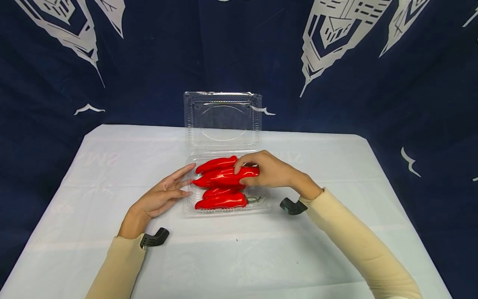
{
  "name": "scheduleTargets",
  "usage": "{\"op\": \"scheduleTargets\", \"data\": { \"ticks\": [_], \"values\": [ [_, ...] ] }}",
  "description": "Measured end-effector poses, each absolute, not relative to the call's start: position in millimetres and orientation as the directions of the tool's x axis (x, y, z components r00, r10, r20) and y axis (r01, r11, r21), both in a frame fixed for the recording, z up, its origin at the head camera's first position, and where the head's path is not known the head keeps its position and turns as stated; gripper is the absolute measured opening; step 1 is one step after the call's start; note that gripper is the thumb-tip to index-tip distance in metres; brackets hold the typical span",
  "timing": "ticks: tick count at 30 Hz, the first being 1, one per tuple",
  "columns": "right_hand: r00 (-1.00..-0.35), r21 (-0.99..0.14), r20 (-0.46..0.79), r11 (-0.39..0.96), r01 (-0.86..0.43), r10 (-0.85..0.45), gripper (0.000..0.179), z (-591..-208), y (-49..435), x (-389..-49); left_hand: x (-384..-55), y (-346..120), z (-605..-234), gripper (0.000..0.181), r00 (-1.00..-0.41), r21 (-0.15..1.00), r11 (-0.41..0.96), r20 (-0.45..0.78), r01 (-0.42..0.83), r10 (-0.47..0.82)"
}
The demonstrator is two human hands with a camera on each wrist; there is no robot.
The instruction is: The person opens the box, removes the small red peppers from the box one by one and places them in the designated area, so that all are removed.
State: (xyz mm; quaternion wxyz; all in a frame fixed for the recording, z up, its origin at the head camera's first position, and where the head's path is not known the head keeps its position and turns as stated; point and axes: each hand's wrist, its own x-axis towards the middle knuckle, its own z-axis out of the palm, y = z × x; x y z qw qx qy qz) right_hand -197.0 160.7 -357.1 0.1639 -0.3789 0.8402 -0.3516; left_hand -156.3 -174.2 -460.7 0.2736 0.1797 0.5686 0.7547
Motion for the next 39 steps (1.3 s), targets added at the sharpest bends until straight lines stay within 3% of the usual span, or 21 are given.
{"op": "scheduleTargets", "data": {
  "ticks": [16, 39],
  "values": [
    [-0.733, -0.744, 0.027, 0.476, -0.469, -0.680, 0.031, -355, 190, -197, -157, -174, -459, 0.080, -0.786, 0.957, -0.200, -0.045, -0.211, 0.616],
    [-0.872, -0.703, -0.033, 0.632, -0.327, -0.488, 0.023, -364, 252, -198, -156, -174, -461, 0.079, -0.789, 0.959, -0.192, -0.047, -0.207, 0.613]
  ]
}}
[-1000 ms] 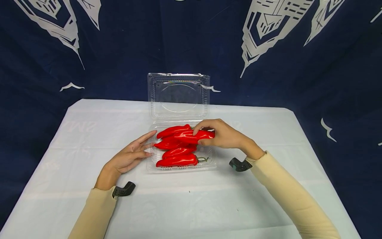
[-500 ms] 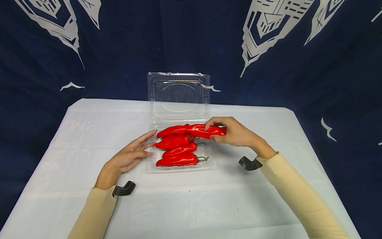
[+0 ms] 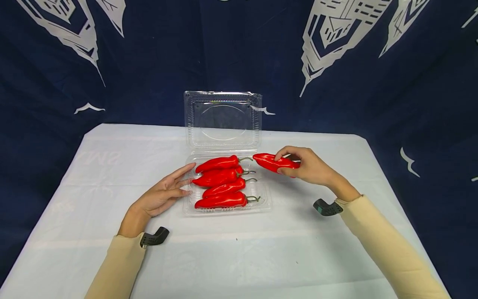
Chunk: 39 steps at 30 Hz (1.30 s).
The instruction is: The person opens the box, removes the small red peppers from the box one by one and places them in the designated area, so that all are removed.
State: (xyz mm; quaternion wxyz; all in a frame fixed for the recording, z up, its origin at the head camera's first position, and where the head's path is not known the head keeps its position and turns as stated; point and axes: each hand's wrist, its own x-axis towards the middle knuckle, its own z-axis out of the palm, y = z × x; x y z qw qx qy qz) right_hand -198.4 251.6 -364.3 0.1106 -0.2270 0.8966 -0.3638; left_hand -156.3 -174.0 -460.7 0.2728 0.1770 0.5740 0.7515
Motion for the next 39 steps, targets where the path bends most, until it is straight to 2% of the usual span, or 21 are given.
{"op": "scheduleTargets", "data": {
  "ticks": [9, 26, 39],
  "values": [
    [-0.903, -0.652, -0.010, 0.687, -0.320, -0.430, 0.024, -377, 275, -197, -155, -174, -459, 0.080, -0.786, 0.958, -0.199, -0.043, -0.208, 0.617],
    [-0.935, -0.599, -0.067, 0.763, -0.242, -0.349, 0.025, -400, 324, -212, -154, -173, -461, 0.079, -0.785, 0.957, -0.200, -0.044, -0.211, 0.618],
    [-0.935, -0.600, -0.083, 0.767, -0.229, -0.344, 0.023, -417, 327, -228, -156, -174, -461, 0.078, -0.786, 0.960, -0.195, -0.041, -0.202, 0.617]
  ]
}}
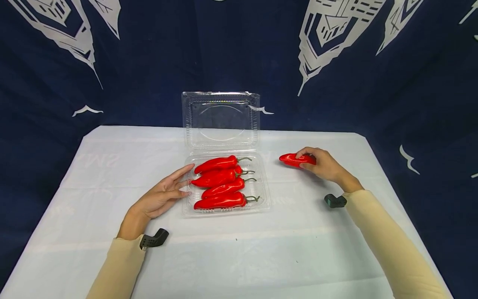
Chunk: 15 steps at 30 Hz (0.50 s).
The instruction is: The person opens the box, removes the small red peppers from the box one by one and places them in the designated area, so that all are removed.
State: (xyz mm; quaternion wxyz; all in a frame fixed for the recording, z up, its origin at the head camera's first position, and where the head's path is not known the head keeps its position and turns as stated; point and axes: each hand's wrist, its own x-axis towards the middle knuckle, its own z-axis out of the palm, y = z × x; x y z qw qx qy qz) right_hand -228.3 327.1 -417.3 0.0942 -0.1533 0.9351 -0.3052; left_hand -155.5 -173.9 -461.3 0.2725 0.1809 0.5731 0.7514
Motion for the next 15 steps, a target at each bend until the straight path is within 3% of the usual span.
{"op": "scheduleTargets", "data": {
  "ticks": [15],
  "values": [
    [-0.916, -0.596, -0.091, 0.758, -0.265, -0.392, 0.021, -424.5, 317.5, -237.7, -155.1, -173.8, -460.5, 0.078, -0.786, 0.958, -0.201, -0.038, -0.204, 0.616]
  ]
}}
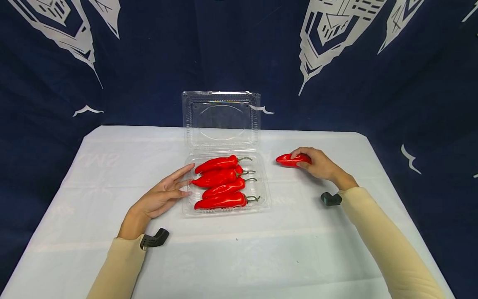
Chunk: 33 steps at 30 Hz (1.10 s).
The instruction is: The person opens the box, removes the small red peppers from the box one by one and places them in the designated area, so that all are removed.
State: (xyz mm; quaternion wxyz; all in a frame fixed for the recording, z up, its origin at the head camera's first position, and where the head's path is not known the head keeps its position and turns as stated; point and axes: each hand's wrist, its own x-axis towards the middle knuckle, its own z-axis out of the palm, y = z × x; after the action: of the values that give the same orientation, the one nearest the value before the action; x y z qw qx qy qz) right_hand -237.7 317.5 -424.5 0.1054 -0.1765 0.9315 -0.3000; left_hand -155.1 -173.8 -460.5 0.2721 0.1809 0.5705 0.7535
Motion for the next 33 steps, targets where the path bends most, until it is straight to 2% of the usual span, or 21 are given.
{"op": "scheduleTargets", "data": {
  "ticks": [22, 33],
  "values": [
    [-0.925, -0.626, -0.121, 0.751, -0.210, -0.359, 0.024, -434, 312, -238, -158, -173, -465, 0.076, -0.791, 0.966, -0.184, -0.032, -0.181, 0.611],
    [-0.914, -0.621, -0.095, 0.742, -0.254, -0.393, 0.025, -435, 305, -236, -159, -172, -465, 0.077, -0.794, 0.966, -0.178, -0.041, -0.185, 0.606]
  ]
}}
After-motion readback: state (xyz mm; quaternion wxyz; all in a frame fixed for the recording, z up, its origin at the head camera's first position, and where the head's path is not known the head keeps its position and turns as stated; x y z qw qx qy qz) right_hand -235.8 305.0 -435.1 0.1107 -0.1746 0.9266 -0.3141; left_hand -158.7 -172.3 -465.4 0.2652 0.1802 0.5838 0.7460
